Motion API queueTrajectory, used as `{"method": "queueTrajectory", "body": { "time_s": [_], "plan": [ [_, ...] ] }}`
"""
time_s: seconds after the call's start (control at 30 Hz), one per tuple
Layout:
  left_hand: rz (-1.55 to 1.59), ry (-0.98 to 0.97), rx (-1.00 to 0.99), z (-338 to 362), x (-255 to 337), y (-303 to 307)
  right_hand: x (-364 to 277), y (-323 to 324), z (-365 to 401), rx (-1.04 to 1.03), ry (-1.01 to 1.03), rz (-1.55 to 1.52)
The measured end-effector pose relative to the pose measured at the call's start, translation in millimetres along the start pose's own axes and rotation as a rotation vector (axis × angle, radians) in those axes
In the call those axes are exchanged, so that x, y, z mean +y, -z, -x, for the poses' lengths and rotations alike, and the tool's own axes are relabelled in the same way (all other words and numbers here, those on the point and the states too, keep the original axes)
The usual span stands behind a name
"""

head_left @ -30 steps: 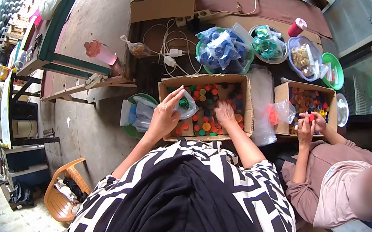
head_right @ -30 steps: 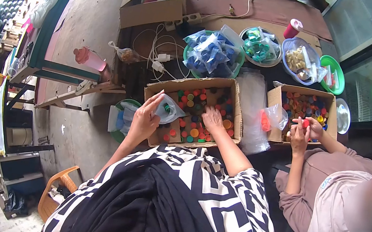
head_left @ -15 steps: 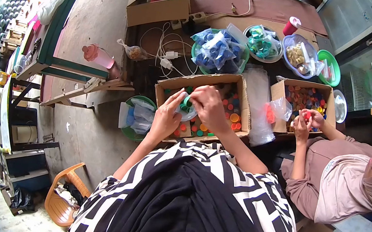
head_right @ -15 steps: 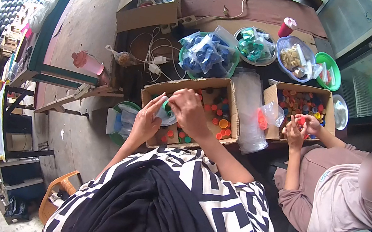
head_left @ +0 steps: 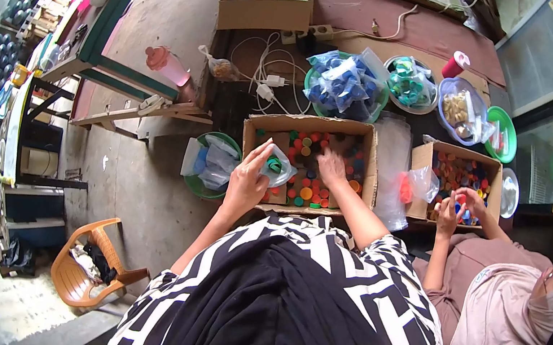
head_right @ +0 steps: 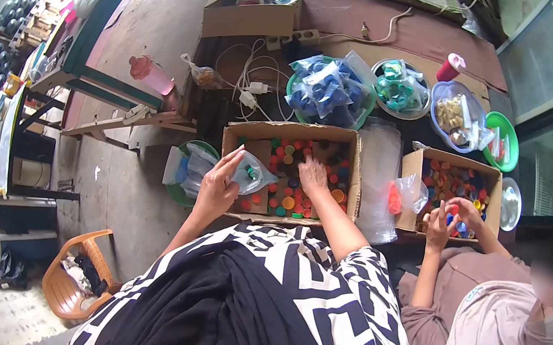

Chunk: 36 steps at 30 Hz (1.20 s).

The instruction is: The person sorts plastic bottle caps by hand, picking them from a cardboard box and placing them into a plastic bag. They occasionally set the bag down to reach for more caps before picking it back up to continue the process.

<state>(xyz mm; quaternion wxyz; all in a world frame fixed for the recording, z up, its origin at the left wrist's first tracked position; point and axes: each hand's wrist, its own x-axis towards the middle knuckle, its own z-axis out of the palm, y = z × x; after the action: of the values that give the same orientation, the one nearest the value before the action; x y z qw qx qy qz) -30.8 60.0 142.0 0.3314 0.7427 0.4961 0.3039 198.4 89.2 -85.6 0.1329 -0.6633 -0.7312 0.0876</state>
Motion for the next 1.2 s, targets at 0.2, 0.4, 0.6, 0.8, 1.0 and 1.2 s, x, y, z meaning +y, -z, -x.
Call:
{"method": "queueTrajectory", "body": {
  "time_s": [0.2, 0.4, 0.6, 0.8, 1.0, 1.2],
  "plan": [
    [0.023, 0.079, -0.002, 7, 4, -3, 5, 13, -12, -0.029, 0.042, -0.090],
    [0.027, 0.147, -0.046, 0, 11, -4, -59, 135, -20, 0.313, 0.071, -0.751],
    [0.046, 0.077, -0.034, -11, -3, -10, -98, 201, -8, 0.295, 0.533, -0.583],
    [0.091, 0.105, -0.044, -13, -9, 1, -41, 98, -21, 0.143, -0.052, -0.603],
    [0.098, 0.059, -0.050, -14, -18, 5, -26, 26, 3, -0.164, -0.001, -0.282],
    [0.101, 0.033, -0.066, -15, -21, 12, -16, 9, -3, -0.231, -0.118, -0.379]
  ]
}}
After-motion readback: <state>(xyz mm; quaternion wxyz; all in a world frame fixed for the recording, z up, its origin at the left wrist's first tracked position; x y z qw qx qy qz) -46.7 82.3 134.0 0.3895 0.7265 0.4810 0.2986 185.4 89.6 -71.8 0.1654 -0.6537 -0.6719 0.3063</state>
